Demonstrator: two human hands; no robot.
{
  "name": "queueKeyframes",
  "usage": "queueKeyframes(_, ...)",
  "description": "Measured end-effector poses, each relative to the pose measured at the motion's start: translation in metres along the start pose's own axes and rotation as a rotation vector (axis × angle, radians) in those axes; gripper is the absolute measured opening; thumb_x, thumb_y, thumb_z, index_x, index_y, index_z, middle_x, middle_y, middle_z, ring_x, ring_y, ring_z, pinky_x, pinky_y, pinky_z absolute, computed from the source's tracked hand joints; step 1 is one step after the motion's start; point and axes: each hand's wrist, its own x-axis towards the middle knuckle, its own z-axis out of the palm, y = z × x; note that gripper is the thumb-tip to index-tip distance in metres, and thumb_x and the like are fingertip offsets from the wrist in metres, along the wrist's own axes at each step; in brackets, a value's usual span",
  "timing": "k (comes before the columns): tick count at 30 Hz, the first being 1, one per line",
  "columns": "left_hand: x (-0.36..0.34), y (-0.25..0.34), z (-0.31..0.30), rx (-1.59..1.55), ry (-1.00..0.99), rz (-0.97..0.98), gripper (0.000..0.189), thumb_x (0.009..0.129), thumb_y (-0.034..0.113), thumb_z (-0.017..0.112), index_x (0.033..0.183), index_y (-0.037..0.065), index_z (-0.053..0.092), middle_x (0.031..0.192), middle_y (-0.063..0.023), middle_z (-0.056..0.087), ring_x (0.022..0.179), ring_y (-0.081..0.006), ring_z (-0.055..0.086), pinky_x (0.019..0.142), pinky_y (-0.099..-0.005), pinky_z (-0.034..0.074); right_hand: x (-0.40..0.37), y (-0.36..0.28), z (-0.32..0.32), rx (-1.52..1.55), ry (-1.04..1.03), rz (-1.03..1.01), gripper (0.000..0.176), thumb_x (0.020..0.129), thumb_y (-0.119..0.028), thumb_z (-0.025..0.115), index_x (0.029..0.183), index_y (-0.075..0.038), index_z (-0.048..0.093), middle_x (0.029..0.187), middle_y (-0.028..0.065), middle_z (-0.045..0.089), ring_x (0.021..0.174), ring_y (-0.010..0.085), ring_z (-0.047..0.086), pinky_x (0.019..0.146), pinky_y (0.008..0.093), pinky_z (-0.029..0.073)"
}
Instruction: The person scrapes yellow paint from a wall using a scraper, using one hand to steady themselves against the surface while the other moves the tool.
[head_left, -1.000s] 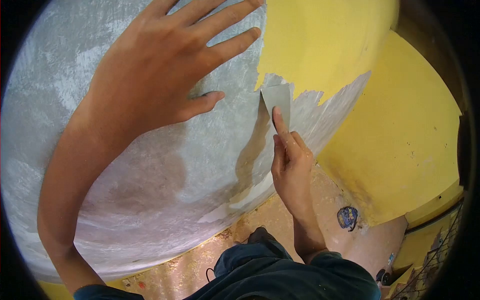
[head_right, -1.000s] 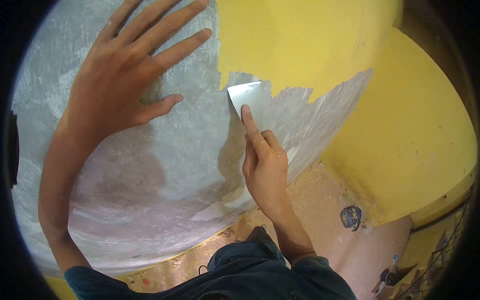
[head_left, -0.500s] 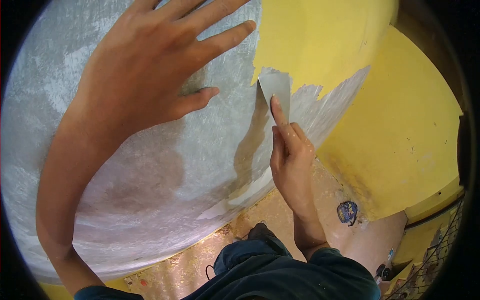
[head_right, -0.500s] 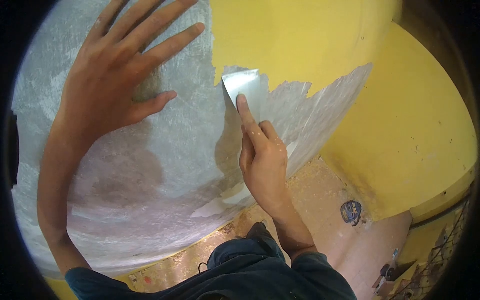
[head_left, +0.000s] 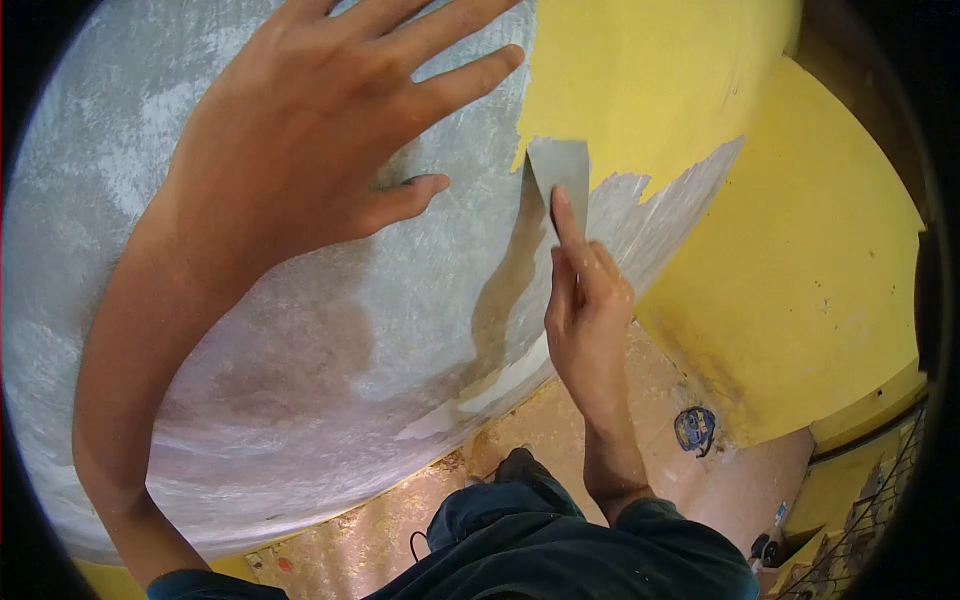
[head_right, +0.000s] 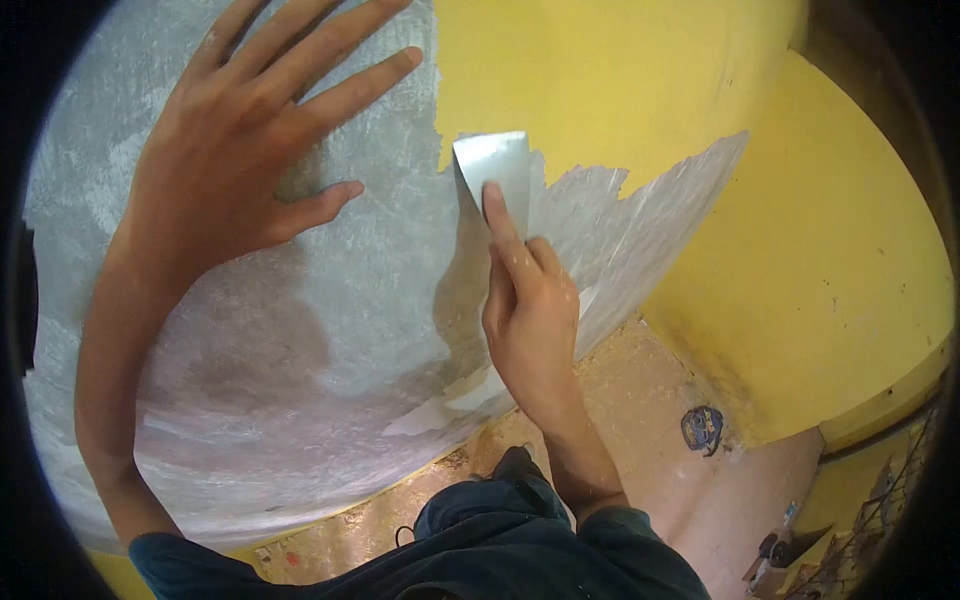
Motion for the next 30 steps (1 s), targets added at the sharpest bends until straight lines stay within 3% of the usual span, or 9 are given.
queueKeyframes(9,0.000,0.000,-0.001,-0.004,-0.001,-0.003,0.077,0.093,0.070,0.062,0.147,0.017,0.058,0.160,-0.0174,0.044,0.153,-0.0362,0.035,0.127,-0.0593,0.024,-0.002,-0.001,-0.002,0.013,-0.013,0.018,0.062,0.098,0.009,0.059,0.153,-0.020,0.056,0.074,0.0152,0.048,0.062,0.0233,0.044,0.062,0.0350,0.043)
queueKeyframes(11,0.002,0.001,0.000,0.004,0.015,0.005,0.077,0.093,0.070,0.062,0.147,0.016,0.058,0.160,-0.0175,0.044,0.153,-0.0365,0.035,0.127,-0.0593,0.024,0.012,-0.006,-0.007,-0.050,-0.029,0.001,0.067,0.095,0.007,0.062,0.155,-0.021,0.054,0.076,0.0168,0.052,0.065,0.0330,0.055,0.065,0.0431,0.048)
queueKeyframes(18,0.000,0.000,0.000,0.036,0.016,-0.007,0.077,0.092,0.070,0.063,0.146,0.016,0.058,0.160,-0.0172,0.044,0.152,-0.0366,0.035,0.127,-0.0584,0.024,-0.016,0.003,0.000,-0.027,-0.110,0.039,0.067,0.094,0.006,0.062,0.155,-0.021,0.054,0.075,0.0148,0.051,0.065,0.0318,0.055,0.065,0.0435,0.049)
queueKeyframes(30,0.000,0.003,0.001,0.015,0.036,-0.009,0.077,0.091,0.069,0.066,0.147,0.016,0.058,0.160,-0.0174,0.044,0.152,-0.0364,0.036,0.127,-0.0590,0.024,-0.007,-0.002,0.000,-0.023,-0.060,0.001,0.069,0.093,0.007,0.063,0.155,-0.021,0.055,0.075,0.0135,0.049,0.063,0.0300,0.053,0.062,0.0414,0.047)
